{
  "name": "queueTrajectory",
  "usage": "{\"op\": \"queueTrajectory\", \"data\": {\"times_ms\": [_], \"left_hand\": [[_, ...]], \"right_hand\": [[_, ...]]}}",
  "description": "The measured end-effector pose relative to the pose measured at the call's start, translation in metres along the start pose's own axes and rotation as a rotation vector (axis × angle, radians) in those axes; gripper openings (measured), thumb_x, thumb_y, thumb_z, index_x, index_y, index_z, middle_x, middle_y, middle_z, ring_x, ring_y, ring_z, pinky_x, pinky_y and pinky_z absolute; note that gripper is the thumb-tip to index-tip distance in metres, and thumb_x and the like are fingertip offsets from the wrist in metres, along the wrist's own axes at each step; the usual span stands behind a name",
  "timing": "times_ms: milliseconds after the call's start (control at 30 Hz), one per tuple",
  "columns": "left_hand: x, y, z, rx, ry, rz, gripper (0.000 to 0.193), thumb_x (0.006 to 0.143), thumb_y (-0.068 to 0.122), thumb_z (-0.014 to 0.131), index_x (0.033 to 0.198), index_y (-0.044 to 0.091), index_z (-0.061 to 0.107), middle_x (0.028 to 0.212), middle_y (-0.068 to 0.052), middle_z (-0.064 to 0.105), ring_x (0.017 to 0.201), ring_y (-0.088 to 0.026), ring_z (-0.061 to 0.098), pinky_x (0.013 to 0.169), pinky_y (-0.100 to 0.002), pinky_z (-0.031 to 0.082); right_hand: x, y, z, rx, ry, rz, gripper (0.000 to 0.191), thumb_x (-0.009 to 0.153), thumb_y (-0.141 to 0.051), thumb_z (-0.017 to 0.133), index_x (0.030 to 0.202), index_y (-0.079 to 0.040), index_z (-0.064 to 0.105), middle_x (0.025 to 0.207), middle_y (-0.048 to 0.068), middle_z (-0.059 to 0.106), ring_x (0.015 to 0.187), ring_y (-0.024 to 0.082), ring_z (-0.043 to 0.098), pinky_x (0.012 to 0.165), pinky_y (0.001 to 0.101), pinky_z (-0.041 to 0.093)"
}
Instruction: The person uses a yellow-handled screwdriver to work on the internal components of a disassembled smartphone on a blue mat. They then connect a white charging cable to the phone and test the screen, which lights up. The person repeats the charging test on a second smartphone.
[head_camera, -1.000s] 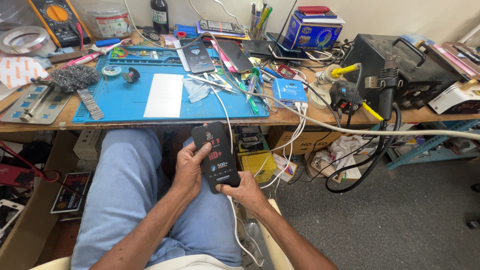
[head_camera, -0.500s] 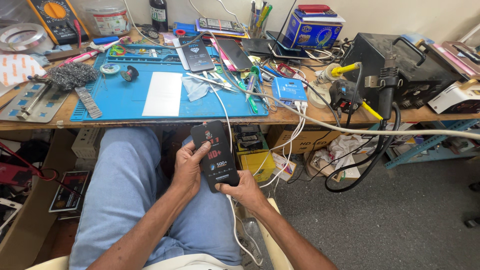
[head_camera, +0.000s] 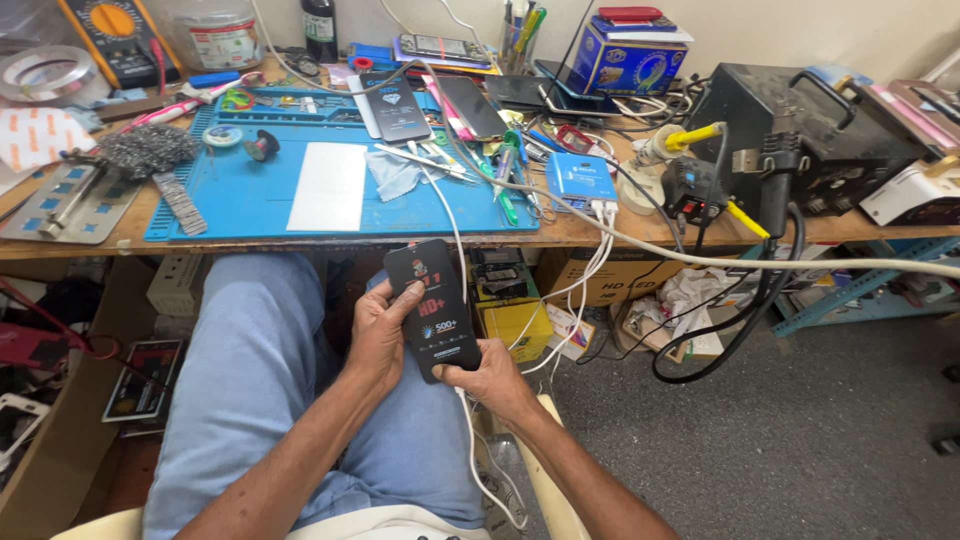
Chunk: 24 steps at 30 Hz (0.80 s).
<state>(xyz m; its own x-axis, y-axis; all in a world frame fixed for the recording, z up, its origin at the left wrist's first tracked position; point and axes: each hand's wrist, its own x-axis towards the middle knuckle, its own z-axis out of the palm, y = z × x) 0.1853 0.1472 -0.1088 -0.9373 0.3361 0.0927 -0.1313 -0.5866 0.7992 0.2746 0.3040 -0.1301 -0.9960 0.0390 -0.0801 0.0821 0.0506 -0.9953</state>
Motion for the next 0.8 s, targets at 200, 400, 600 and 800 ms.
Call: {"op": "queueTrajectory", "data": {"times_ms": [200,400,600,800], "left_hand": [[0.001,-0.004,0.000,-0.022,-0.007,0.017,0.019,0.095,0.011,0.069,0.111,0.002,0.073,0.099,-0.007,0.077,0.085,-0.010,0.072,0.078,-0.028,0.061],[0.005,-0.012,-0.005,-0.036,-0.023,0.072,0.021,0.096,0.012,0.071,0.114,0.002,0.072,0.102,-0.005,0.076,0.088,-0.010,0.070,0.081,-0.027,0.058],[0.006,-0.014,-0.009,-0.047,-0.019,0.046,0.019,0.096,0.012,0.071,0.112,0.002,0.072,0.101,-0.006,0.076,0.087,-0.011,0.071,0.080,-0.029,0.059],[0.005,-0.009,-0.004,-0.025,-0.015,0.058,0.021,0.094,0.010,0.069,0.113,0.002,0.073,0.102,-0.005,0.077,0.087,-0.010,0.072,0.081,-0.027,0.060]], "right_hand": [[0.004,0.012,-0.003,-0.071,0.033,-0.014,0.012,0.078,-0.012,0.082,0.085,-0.003,0.077,0.073,-0.006,0.067,0.063,0.003,0.055,0.056,0.0222,0.043],[0.007,0.017,-0.003,-0.031,-0.001,-0.030,0.010,0.078,-0.009,0.082,0.086,-0.003,0.078,0.073,-0.005,0.068,0.062,0.003,0.055,0.056,0.0223,0.043],[0.008,0.019,-0.002,-0.023,0.013,-0.034,0.011,0.078,-0.008,0.082,0.086,-0.003,0.078,0.074,-0.005,0.069,0.062,0.003,0.056,0.056,0.0215,0.043],[0.008,0.019,-0.003,-0.043,0.010,-0.026,0.012,0.080,-0.011,0.083,0.086,-0.003,0.077,0.073,-0.006,0.067,0.062,0.002,0.055,0.054,0.0217,0.042]]}}
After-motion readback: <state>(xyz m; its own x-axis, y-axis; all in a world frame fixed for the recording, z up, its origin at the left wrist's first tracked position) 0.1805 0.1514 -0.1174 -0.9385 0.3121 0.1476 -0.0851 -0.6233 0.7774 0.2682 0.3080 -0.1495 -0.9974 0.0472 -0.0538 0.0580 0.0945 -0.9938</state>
